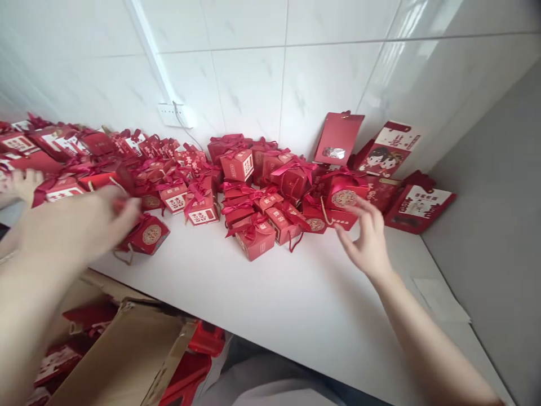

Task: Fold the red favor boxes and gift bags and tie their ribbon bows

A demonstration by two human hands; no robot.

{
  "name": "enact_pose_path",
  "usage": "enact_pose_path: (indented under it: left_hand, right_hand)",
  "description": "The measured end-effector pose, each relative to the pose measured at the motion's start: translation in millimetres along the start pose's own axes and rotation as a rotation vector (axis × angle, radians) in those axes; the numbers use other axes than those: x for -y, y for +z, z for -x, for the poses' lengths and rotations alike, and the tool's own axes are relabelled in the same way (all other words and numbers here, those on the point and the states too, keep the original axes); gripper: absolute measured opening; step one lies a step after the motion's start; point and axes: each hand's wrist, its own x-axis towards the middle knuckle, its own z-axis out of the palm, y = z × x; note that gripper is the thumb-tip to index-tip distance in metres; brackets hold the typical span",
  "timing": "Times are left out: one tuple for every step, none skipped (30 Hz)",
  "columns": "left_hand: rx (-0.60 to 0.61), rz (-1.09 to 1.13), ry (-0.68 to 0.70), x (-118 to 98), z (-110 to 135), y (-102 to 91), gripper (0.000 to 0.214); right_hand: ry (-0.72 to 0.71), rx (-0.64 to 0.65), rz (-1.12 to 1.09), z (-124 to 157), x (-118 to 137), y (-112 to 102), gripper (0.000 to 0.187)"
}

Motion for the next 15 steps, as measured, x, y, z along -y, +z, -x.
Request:
enact_pose_path:
  left_hand:
    - [0.018,0.027,0.159,-26,1,-0.1,0.056]
    - [0.021,0.087,0.372,-53,2,2.4,0.050]
    - [0.022,0.145,0.551,-79,3,7.1,0.046]
    - [0.032,0.177,0.696,-105,5,13.5,0.047]
    - [0.044,0.187,0.819,-129,6,21.2,0.049]
    - [0.053,0.192,0.909,-150,6,29.7,0.050]
    - [0.055,0.201,0.971,-170,7,38.6,0.053]
    - [0.050,0.215,1.007,-189,7,47.8,0.059]
    - [0.039,0.235,1.024,-205,8,57.1,0.064]
    - [0.023,0.259,1.026,-220,10,66.5,0.069]
    - [0.005,0.281,1.014,-233,12,75.8,0.072]
    - [-0.012,0.298,1.001,-245,14,85.1,0.074]
    - [-0.027,0.307,0.990,-255,16,94.2,0.075]
    - [-0.041,0.309,0.987,-263,19,102.9,0.074]
    - [-0.055,0.302,0.994,-270,21,111.0,0.070]
  right_hand:
    - [0.059,-0.043,0.019,-7,-13,-6,0.043]
    - [0.108,-0.087,0.034,-13,-27,-12,0.045]
    - [0.153,-0.121,0.045,-19,-43,-17,0.048]
    - [0.195,-0.137,0.054,-26,-60,-22,0.050]
    - [0.246,-0.146,0.067,-33,-78,-27,0.052]
    - [0.302,-0.143,0.089,-40,-97,-33,0.053]
    - [0.356,-0.138,0.124,-47,-116,-39,0.054]
    - [0.409,-0.137,0.177,-54,-135,-46,0.054]
    - [0.460,-0.121,0.235,-60,-153,-52,0.054]
    - [0.519,-0.103,0.298,-65,-170,-59,0.053]
    - [0.553,-0.057,0.356,-70,-185,-64,0.052]
    - [0.573,-0.029,0.381,-73,-198,-69,0.050]
    - [0.585,0.003,0.399,-76,-209,-73,0.049]
    - [0.587,0.041,0.410,-77,-218,-75,0.049]
    - [0.584,0.079,0.416,-78,-225,-76,0.050]
